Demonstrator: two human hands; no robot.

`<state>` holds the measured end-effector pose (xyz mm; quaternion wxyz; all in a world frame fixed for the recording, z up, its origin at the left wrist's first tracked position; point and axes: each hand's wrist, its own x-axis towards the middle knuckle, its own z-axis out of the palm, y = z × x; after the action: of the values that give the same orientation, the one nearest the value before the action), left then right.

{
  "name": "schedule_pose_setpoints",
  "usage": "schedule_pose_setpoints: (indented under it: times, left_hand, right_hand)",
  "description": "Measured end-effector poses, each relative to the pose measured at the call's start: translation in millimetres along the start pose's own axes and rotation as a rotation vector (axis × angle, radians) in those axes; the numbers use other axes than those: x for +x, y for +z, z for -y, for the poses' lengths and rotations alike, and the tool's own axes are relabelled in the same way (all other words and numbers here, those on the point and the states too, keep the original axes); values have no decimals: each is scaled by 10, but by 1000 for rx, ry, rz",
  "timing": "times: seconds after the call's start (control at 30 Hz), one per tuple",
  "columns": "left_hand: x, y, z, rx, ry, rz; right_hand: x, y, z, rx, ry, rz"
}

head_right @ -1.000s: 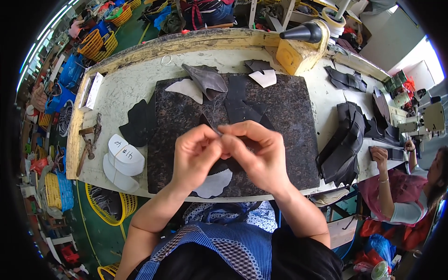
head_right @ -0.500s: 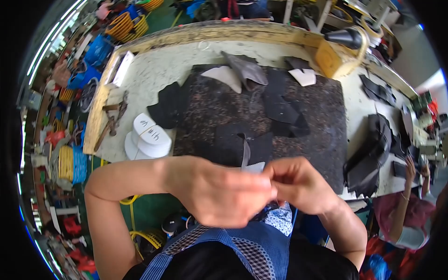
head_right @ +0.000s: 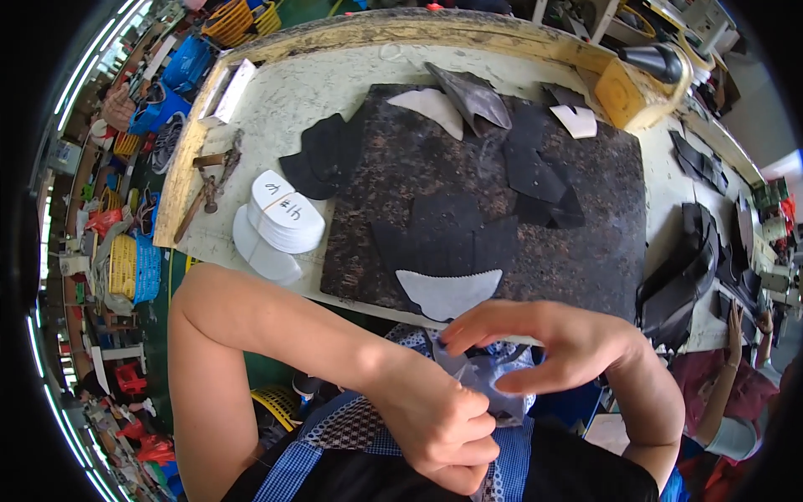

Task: Assembling, organizing, and logging leather shoe upper components at a manufacturing station.

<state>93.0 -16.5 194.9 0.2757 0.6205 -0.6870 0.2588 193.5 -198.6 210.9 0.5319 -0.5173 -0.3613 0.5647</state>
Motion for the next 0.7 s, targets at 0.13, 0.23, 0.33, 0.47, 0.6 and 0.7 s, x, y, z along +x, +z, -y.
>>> schedule_pose_setpoints:
  times: [0.13,0.23,0.33,0.47,0.6,0.7]
  left_hand:
    - [85,88,18,-54,16,-44]
    - [126,59,-93,-109,-4,-40]
    - [262,-111,-121,-88,94,-49]
    - [214,-97,-112,-133,37,-103]
    - [162,25,-125,-114,23,-105]
    - [8,172,-231,-140,-39,-141]
  right_hand:
    - [105,254,-103,-151,154,116]
    - [-9,515,-463,78,72,-24]
    - [-337,527,-941,311,132,-189]
    - [-916,710,-1750,615,165,-520]
    - [-1187,904,-2170,957,300,-832]
    - [-1467,1012,-2621,1105,318,-945]
